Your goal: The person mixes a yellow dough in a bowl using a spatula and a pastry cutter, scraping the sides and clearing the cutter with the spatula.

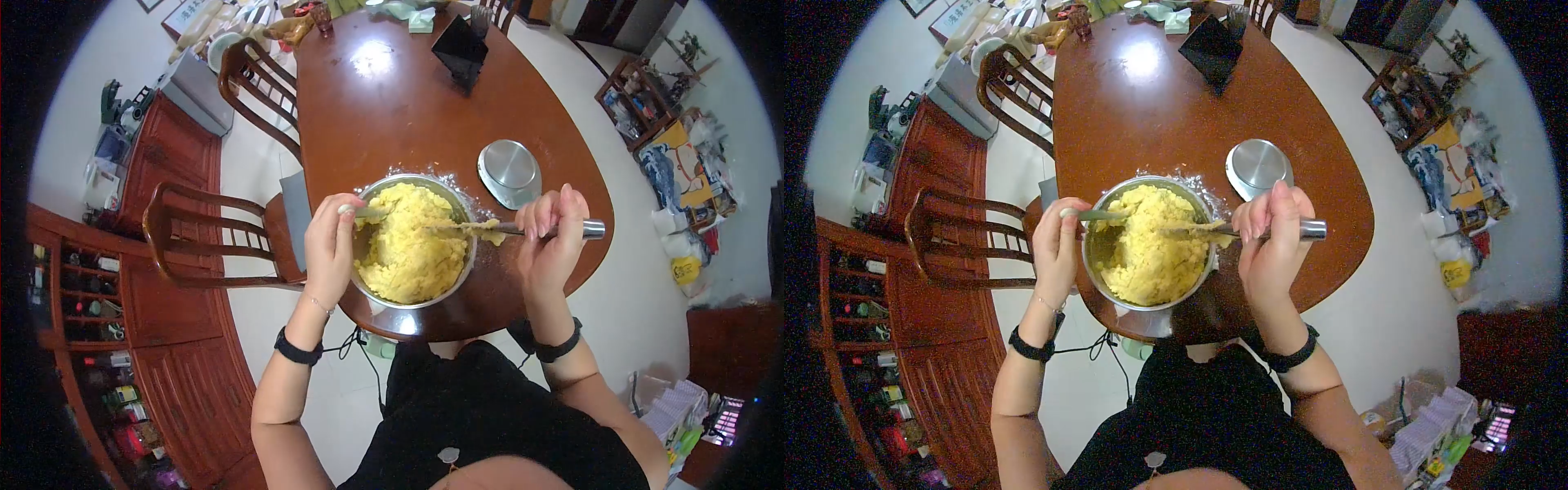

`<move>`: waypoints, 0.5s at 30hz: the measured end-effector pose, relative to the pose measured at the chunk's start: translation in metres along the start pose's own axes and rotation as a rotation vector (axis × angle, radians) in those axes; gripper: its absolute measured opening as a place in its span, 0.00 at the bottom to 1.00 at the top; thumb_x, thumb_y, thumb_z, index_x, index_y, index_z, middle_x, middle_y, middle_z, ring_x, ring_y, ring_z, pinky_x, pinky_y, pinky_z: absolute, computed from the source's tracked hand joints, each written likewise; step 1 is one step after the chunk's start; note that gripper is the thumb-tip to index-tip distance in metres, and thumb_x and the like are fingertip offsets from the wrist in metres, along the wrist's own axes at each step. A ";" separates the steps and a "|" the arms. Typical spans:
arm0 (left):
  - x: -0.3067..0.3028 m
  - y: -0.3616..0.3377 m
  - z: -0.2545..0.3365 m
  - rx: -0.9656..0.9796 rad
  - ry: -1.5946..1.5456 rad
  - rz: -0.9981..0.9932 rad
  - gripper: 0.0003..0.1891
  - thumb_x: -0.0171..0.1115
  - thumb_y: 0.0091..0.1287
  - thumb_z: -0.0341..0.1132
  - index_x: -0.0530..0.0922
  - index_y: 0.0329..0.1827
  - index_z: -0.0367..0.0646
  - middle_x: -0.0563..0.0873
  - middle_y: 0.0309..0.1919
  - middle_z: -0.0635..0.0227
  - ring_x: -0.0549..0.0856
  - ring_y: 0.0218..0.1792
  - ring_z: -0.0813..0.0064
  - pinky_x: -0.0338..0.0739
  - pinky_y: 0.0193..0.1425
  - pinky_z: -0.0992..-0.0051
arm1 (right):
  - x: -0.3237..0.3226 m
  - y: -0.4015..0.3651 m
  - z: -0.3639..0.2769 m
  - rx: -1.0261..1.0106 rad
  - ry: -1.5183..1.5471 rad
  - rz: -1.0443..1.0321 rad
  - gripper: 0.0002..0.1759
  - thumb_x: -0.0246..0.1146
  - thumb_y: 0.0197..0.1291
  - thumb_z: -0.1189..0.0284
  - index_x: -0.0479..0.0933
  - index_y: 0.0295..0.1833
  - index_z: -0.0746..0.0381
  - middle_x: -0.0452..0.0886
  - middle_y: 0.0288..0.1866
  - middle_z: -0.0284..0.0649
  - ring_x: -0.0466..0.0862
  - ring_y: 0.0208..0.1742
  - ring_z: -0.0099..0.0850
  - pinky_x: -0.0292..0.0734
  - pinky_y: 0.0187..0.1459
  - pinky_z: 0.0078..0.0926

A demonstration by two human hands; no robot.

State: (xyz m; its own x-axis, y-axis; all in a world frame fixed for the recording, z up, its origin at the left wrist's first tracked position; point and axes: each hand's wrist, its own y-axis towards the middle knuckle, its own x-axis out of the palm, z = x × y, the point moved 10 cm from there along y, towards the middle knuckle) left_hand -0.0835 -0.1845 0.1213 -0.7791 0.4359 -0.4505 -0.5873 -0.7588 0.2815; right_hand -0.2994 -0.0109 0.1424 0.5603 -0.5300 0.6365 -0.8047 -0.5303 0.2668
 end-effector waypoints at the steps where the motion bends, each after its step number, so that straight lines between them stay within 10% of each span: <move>1: -0.007 -0.003 0.014 0.060 0.026 0.040 0.13 0.45 0.71 0.34 0.76 0.39 0.35 0.79 0.36 0.66 0.77 0.35 0.77 0.73 0.39 0.78 | -0.001 0.001 0.000 0.009 0.001 0.015 0.17 0.47 0.68 0.67 0.59 0.23 0.57 0.60 0.13 0.30 0.60 0.14 0.21 0.59 0.22 0.22; 12: -0.037 -0.044 0.088 0.138 -0.098 0.073 0.10 0.44 0.71 0.32 0.75 0.40 0.37 0.78 0.38 0.63 0.76 0.30 0.81 0.72 0.31 0.83 | -0.004 0.019 -0.004 -0.021 0.002 0.040 0.16 0.50 0.66 0.68 0.60 0.24 0.57 0.60 0.14 0.30 0.60 0.15 0.20 0.60 0.22 0.23; 15: -0.010 -0.057 0.075 0.097 -0.034 -0.011 0.08 0.47 0.67 0.28 0.75 0.40 0.36 0.79 0.37 0.59 0.79 0.33 0.68 0.74 0.38 0.74 | -0.003 0.023 0.004 -0.007 -0.013 0.042 0.16 0.51 0.65 0.67 0.61 0.24 0.58 0.60 0.14 0.30 0.60 0.15 0.20 0.61 0.22 0.23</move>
State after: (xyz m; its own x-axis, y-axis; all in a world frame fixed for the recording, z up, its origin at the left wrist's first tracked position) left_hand -0.0582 -0.1095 0.1731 -0.7789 0.4613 -0.4249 -0.6127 -0.7043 0.3585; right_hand -0.3186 -0.0237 0.1440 0.5282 -0.5605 0.6379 -0.8291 -0.5026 0.2449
